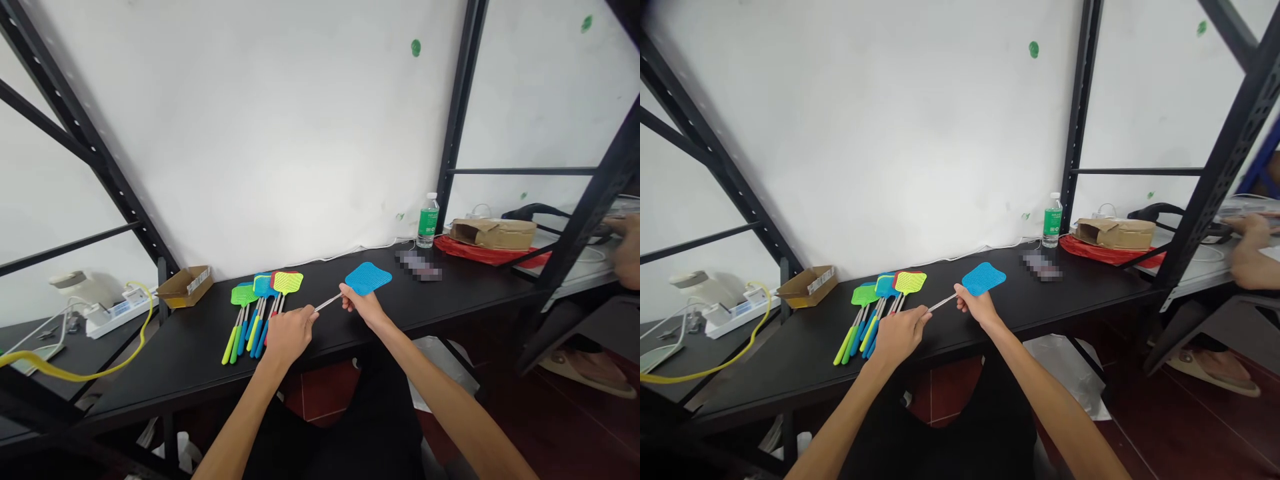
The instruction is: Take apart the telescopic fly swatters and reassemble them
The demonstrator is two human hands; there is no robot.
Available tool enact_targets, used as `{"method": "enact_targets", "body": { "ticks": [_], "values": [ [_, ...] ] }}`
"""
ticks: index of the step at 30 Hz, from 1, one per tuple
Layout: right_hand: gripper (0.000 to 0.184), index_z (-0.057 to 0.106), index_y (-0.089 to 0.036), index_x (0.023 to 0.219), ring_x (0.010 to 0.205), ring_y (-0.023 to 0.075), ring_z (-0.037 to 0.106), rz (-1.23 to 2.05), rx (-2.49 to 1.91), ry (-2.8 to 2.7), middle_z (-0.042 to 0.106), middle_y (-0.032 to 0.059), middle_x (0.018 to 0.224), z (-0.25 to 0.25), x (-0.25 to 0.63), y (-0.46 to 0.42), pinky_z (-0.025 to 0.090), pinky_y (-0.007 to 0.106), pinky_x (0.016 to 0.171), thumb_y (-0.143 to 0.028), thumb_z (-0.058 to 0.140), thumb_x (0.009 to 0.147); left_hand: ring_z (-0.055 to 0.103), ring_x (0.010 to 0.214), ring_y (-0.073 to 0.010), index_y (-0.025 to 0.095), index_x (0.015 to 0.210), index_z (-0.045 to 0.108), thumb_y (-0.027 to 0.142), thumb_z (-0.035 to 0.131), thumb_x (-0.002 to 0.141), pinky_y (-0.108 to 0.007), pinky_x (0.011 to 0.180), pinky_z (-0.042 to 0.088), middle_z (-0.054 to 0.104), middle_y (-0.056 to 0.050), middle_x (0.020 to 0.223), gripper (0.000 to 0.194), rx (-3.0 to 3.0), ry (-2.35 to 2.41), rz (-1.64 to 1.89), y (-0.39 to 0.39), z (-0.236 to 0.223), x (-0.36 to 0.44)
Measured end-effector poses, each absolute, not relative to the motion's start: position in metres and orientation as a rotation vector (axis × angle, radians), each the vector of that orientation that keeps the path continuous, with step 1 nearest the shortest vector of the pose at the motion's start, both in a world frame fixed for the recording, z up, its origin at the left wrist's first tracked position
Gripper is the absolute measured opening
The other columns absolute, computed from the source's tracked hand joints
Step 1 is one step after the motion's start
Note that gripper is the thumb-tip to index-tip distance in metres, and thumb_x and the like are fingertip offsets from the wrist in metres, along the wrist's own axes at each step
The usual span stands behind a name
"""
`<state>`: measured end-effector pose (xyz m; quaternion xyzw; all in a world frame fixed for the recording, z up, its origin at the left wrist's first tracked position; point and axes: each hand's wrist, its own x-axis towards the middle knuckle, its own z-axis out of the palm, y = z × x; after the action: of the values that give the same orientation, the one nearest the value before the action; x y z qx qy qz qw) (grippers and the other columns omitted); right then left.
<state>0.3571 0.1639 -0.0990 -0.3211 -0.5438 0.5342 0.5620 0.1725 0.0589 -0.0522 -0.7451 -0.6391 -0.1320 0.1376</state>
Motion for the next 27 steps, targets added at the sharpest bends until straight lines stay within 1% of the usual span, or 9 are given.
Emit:
{"method": "enact_targets", "body": {
  "ticks": [2,5,7,11,14,18,20,23,27],
  "values": [
    [0.043,0.062,-0.017,0.067,0.052,0.0144,0.059,1.271,-0.769,-1.236,0.061,0.002,0.058,-0.098,0.362,0.168,0.043,0.025,0.048,-0.058,0.073,0.074,0.066,0.073,-0.0228,0.025,0.092,0.066,0.04,0.031,0.103,-0.03,0.059,0.028,0.073,-0.006,0.082,0.039,-2.129,-1.836,-0.345,0.057,-0.053,0.164],
    [0.044,0.06,-0.018,0.064,0.049,0.0136,0.056,1.232,-0.827,-1.08,0.059,0.0008,0.055,-0.096,0.381,0.179,0.041,0.025,0.045,-0.058,0.079,0.066,0.066,0.073,-0.0243,0.026,0.094,0.067,0.038,0.032,0.102,-0.031,0.06,0.03,0.073,-0.007,0.082,0.038,-2.027,-1.886,-0.302,0.05,-0.058,0.141],
    [0.044,0.059,-0.018,0.063,0.049,0.0127,0.056,1.206,-0.839,-1.017,0.058,0.0003,0.055,-0.093,0.397,0.186,0.04,0.024,0.044,-0.056,0.082,0.063,0.067,0.076,-0.0244,0.027,0.096,0.068,0.039,0.033,0.102,-0.031,0.063,0.033,0.074,-0.006,0.088,0.037,-1.969,-1.89,-0.322,0.045,-0.062,0.124],
    [0.043,0.061,-0.017,0.066,0.052,0.0119,0.057,1.226,-0.821,-1.038,0.059,0.0009,0.058,-0.086,0.412,0.188,0.043,0.022,0.046,-0.054,0.082,0.065,0.067,0.081,-0.024,0.027,0.099,0.068,0.039,0.033,0.102,-0.033,0.071,0.038,0.075,-0.005,0.092,0.037,-1.932,-1.811,-0.371,0.044,-0.072,0.105],
    [0.04,0.064,-0.017,0.07,0.056,0.0125,0.061,1.299,-0.849,-0.999,0.062,0.0019,0.064,-0.084,0.408,0.183,0.046,0.021,0.048,-0.052,0.082,0.069,0.067,0.081,-0.0238,0.024,0.1,0.069,0.036,0.037,0.102,-0.033,0.071,0.041,0.074,-0.007,0.092,0.034,-1.904,-1.745,-0.5,0.049,-0.084,0.099],
    [0.032,0.072,-0.018,0.09,0.06,0.0118,0.064,1.469,-0.924,-1.063,0.069,0.0043,0.077,-0.084,0.402,0.177,0.046,0.018,0.047,-0.048,0.074,0.081,0.067,0.082,-0.0235,0.022,0.104,0.07,0.034,0.043,0.1,-0.033,0.073,0.043,0.074,-0.007,0.093,0.029,-1.888,-1.639,-0.66,0.051,-0.094,0.091],
    [0.029,0.073,-0.019,0.096,0.061,0.0106,0.063,1.546,-0.884,-1.066,0.07,0.0043,0.082,-0.083,0.398,0.173,0.046,0.017,0.048,-0.046,0.07,0.086,0.067,0.084,-0.0237,0.022,0.107,0.07,0.034,0.045,0.1,-0.033,0.075,0.043,0.074,-0.007,0.093,0.028,-1.883,-1.62,-0.711,0.05,-0.093,0.088],
    [0.028,0.075,-0.02,0.098,0.061,0.0098,0.063,1.633,-0.783,-1.08,0.071,0.005,0.086,-0.083,0.387,0.166,0.046,0.017,0.048,-0.045,0.068,0.089,0.067,0.087,-0.0242,0.022,0.107,0.07,0.033,0.047,0.1,-0.034,0.076,0.044,0.074,-0.007,0.095,0.027,-1.894,-1.613,-0.75,0.048,-0.088,0.092],
    [0.034,0.076,-0.018,0.097,0.061,0.0103,0.064,1.671,-0.701,-1.16,0.072,0.0063,0.085,-0.087,0.367,0.155,0.047,0.017,0.049,-0.049,0.065,0.09,0.068,0.086,-0.0233,0.023,0.113,0.069,0.035,0.051,0.098,-0.032,0.074,0.045,0.074,-0.007,0.097,0.026,-1.948,-1.585,-0.784,0.045,-0.083,0.106]
  ]
}}
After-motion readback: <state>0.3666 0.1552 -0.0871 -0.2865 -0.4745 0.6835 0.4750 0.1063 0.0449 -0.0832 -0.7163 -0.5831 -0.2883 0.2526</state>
